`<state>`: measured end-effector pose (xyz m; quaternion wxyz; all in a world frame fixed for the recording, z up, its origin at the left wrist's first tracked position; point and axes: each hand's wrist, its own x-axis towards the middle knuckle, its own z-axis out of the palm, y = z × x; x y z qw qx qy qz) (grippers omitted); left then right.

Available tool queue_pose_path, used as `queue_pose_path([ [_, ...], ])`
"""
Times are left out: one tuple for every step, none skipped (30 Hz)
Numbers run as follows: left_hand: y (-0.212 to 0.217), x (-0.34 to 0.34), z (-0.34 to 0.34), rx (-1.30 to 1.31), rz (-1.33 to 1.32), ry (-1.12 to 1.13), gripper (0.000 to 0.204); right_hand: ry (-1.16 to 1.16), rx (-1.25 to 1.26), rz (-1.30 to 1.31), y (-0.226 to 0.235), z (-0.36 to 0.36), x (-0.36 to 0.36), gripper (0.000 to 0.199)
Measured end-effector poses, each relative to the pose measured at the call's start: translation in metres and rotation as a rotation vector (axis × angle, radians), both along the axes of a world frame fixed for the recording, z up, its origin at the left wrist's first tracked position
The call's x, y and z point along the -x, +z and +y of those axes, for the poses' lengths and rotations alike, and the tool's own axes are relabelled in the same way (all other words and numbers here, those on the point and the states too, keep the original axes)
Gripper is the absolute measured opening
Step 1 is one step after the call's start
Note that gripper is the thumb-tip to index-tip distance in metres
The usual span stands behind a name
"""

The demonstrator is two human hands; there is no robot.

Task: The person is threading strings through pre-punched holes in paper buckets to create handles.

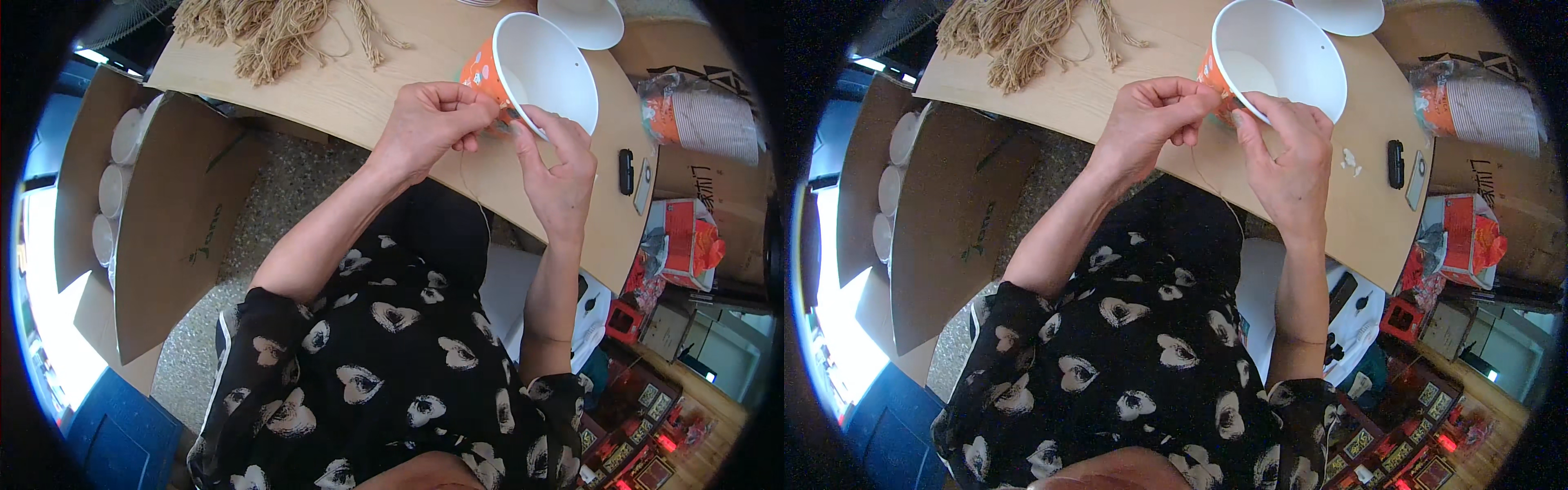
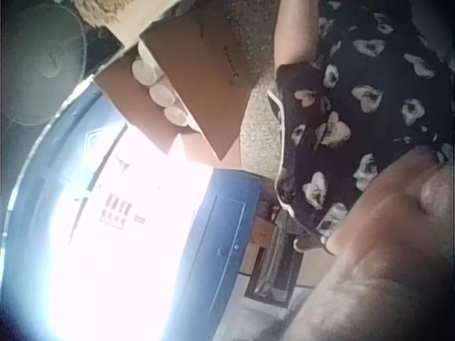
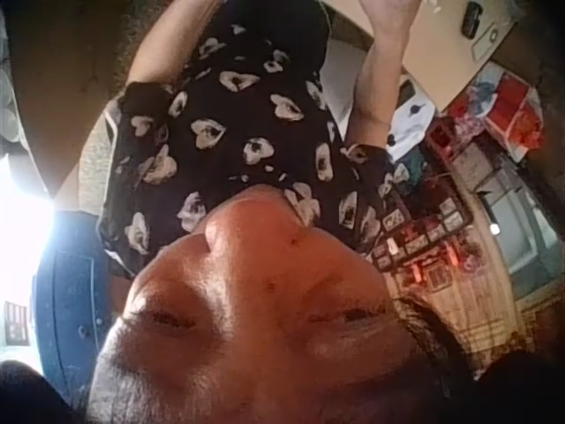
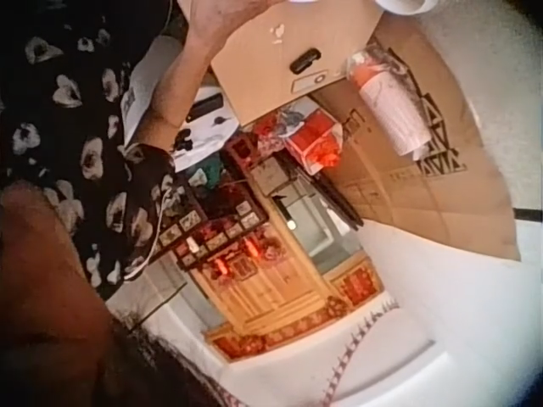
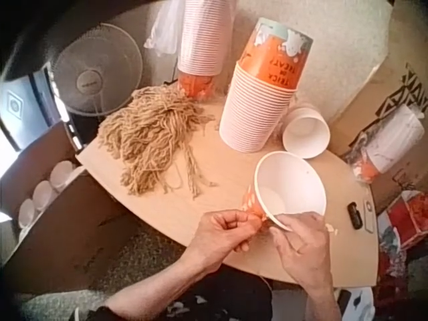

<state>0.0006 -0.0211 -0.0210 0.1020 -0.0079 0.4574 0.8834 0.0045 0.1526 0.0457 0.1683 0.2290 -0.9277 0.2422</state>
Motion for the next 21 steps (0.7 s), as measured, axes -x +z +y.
queue_pose_path([
  [0.0002,0.0007,0.001,0.007,0.015,-0.002,0.02,-0.002,-0.002,0.001,0.0004,0.0004,-0.0001,0.021],
  [0.0009,0.0009,0.0018,0.005,0.016,-0.004,0.02,-0.004,-0.004,-0.001,0.0008,0.0009,-0.0001,0.021],
  [0.0021,0.0008,0.0025,0.022,0.02,0.003,0.02,-0.007,-0.006,-0.004,0.0012,0.0013,-0.0002,0.021],
  [0.0029,0.0005,0.0026,0.04,0.022,0.014,0.02,-0.005,-0.005,-0.004,0.0007,0.0012,-0.0001,0.021],
  [0.0035,0.0001,0.0027,0.041,0.022,0.016,0.02,-0.002,0.001,-0.003,0.0003,0.001,-0.0001,0.02],
  [0.0041,-0.0002,0.0028,0.057,0.023,0.016,0.02,0.001,0.007,-0.003,0.0,0.0008,-0.0001,0.02],
  [0.0046,-0.0003,0.0029,0.072,0.025,0.017,0.02,0.002,0.008,-0.003,0.0002,0.0004,-0.0003,0.02],
  [0.0049,-0.0001,0.003,0.072,0.025,0.018,0.02,0.004,0.005,0.003,0.0005,-0.0002,-0.0005,0.02],
  [0.0051,0.0003,0.0031,0.074,0.022,0.016,0.021,0.006,0.003,0.009,0.0006,-0.0007,-0.0005,0.02],
  [0.0055,0.0007,0.0033,0.074,0.02,0.011,0.021,0.007,0.003,0.009,0.0008,-0.0006,-0.0006,0.02],
  [0.0058,0.0013,0.0035,0.074,0.02,0.012,0.021,0.008,0.004,0.013,0.0008,-0.0003,-0.0006,0.019],
  [0.006,0.002,0.0036,0.072,0.017,0.009,0.021,0.01,0.004,0.017,0.0007,-0.0001,-0.0006,0.019],
  [0.0059,0.0025,0.0037,0.071,0.014,0.006,0.02,0.01,0.005,0.017,0.0002,0.0001,-0.0005,0.019],
  [0.0061,0.0025,0.0035,0.071,0.014,0.006,0.02,0.017,0.009,0.017,-0.0002,0.0003,-0.0003,0.019],
  [0.0065,0.0026,0.0031,0.072,0.008,0.009,0.02,0.024,0.013,0.017,-0.0006,0.0003,0.0,0.019],
  [0.0067,0.0025,0.0029,0.072,0.002,0.012,0.02,0.024,0.013,0.016,-0.0006,0.0003,0.0001,0.019],
  [0.0066,0.0027,0.0028,0.072,0.001,0.012,0.02,0.027,0.01,0.023,-0.0007,0.0003,0.0005,0.019],
  [0.0064,0.0029,0.0027,0.078,0.006,0.015,0.02,0.029,0.008,0.03,-0.0007,0.0001,0.0008,0.019],
  [0.0061,0.003,0.0026,0.084,0.011,0.017,0.02,0.029,0.008,0.03,-0.0006,0.0001,0.0005,0.019],
  [0.0066,0.0031,0.0024,0.084,0.01,0.017,0.02,0.022,0.003,0.024,-0.0001,0.0001,0.0001,0.019],
  [0.0076,0.0031,0.0022,0.085,0.019,0.021,0.02,0.015,-0.002,0.019,0.0003,-0.0001,0.0,0.02],
])
